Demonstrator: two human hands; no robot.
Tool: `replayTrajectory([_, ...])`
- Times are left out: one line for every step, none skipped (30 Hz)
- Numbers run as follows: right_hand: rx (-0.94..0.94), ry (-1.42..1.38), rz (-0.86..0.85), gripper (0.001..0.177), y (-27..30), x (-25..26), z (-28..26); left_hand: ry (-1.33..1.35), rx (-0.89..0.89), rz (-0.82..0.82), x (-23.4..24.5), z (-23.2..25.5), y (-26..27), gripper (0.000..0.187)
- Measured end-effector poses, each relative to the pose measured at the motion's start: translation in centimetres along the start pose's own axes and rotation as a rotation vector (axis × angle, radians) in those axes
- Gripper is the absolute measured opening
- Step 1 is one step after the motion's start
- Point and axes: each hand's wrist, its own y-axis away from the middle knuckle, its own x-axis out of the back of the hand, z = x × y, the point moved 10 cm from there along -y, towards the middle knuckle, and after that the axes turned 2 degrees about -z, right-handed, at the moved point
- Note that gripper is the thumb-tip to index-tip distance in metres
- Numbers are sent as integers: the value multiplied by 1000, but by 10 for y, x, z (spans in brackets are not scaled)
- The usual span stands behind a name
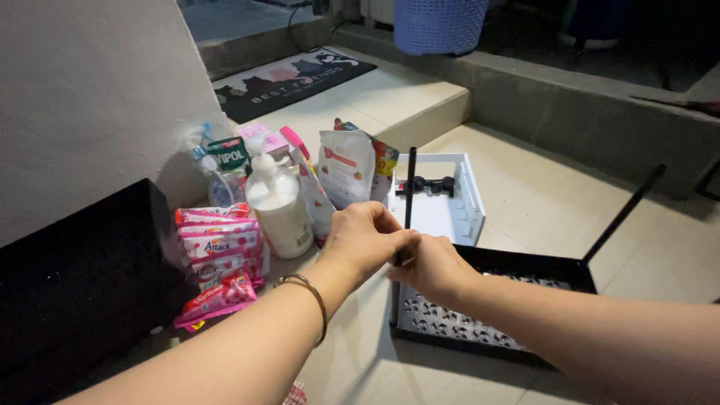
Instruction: The person assembles a two-tier black plastic shelf by inserting vertical poles into perforated trays and attaching a second tray on top. They also wipe the trays with a cloth during the process.
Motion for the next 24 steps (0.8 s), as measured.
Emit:
replayTrajectory([32,32,-21,23,1,-1,-3,7,7,-20,-2,2,1,27])
replayTrajectory([22,32,-31,22,3,-1,-1,14,14,-41,-4,3,2,26])
replayTrajectory([17,32,-41,22,3,-1,-2,19,23,-57,-5,3,2,25])
replayTrajectory([11,32,-52,22,3,-2,-3,8,15,-46,-3,4,3,24])
replayTrajectory([54,49,-29,23,4,0,-8,-3,6,-39,-4,5,3,24])
replayTrajectory([96,66,-7,25,6,2,-13,-14,-3,-32,-5,5,3,23])
replayTrajectory([142,82,16,26,6,3,-20,-23,-23,-19,-4,6,3,22])
replayTrajectory([117,78,11,25,6,2,-19,-33,-43,-6,-3,6,3,21])
replayTrajectory([90,76,7,24,6,0,-18,-42,-65,6,-3,7,3,20])
replayTrajectory([64,73,3,24,6,-1,-16,-34,-57,3,-3,5,3,19])
replayTrajectory([51,113,-12,24,6,-3,-15,-24,-46,-1,-4,2,3,18])
replayTrajectory([38,153,-26,25,7,-6,-14,-14,-36,-4,-5,0,3,17])
replayTrajectory([30,196,-47,25,5,-8,-13,-20,-54,9,-4,0,4,18])
replayTrajectory([27,185,-43,25,4,-8,-13,-25,-72,23,-3,0,5,18])
replayTrajectory([28,169,-42,26,3,-9,-14,-35,-85,39,0,-1,7,19])
replayTrajectory([28,154,-42,26,2,-10,-15,-33,-77,54,1,-3,9,19])
replayTrajectory([32,139,-49,26,3,-11,-16,-33,-71,63,2,-3,10,19])
replayTrajectory([35,125,-56,27,2,-12,-17,-34,-66,71,3,-3,12,19])
replayTrajectory([41,117,-58,28,1,-10,-19,-27,-47,38,0,-3,12,19])
replayTrajectory([32,122,-82,30,1,-11,-19,-20,-29,5,-4,-3,13,19])
replayTrajectory([27,134,-112,32,2,-11,-19,-7,-8,-20,-8,-4,13,19])
replayTrajectory([22,147,-141,34,2,-11,-18,-37,1,1,-6,-5,13,20])
replayTrajectory([-3,134,-143,40,4,-6,-15,-67,-1,7,-8,-4,9,20])
replayTrajectory([-27,121,-145,45,7,-2,-13,-97,-3,12,-10,-5,6,21])
